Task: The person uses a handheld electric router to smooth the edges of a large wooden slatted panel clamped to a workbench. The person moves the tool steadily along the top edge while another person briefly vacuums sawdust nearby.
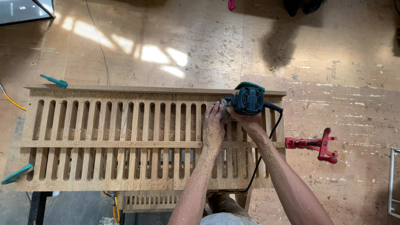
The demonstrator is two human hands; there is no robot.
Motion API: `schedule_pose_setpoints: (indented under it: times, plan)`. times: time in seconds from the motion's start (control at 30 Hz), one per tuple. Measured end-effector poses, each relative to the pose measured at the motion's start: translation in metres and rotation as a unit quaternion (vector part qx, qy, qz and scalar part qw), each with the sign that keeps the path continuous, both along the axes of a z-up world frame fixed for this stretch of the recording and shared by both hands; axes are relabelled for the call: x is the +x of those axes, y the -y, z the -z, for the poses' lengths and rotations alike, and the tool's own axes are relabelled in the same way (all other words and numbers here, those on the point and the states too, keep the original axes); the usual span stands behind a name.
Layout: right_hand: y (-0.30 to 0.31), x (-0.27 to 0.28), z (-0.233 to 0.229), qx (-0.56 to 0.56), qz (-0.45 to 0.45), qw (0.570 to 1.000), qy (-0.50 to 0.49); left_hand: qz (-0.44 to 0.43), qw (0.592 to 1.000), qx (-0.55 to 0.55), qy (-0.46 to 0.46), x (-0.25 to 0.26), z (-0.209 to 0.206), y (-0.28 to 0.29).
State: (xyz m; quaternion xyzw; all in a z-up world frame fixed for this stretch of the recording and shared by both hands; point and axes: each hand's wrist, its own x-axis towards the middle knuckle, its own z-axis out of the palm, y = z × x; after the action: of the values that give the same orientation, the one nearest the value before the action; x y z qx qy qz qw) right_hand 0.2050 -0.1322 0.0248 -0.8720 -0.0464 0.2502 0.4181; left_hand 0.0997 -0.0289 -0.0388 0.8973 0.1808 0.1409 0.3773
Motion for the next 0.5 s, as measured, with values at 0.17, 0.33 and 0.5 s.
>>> schedule_pose_setpoints:
  times: [0.17,0.33,0.5]
  plan:
    - [0.000,0.012,0.022,0.025,0.006,1.000,0.016,-0.009,0.999,-0.026,0.033,0.004,-0.006,-0.002]
    - [-0.008,0.018,0.040,0.052,0.004,0.998,0.029,-0.014,0.998,-0.039,0.038,0.011,-0.006,-0.008]
    - [0.003,0.025,0.048,0.029,0.010,0.999,0.041,0.008,1.000,-0.021,0.011,0.018,0.002,-0.013]
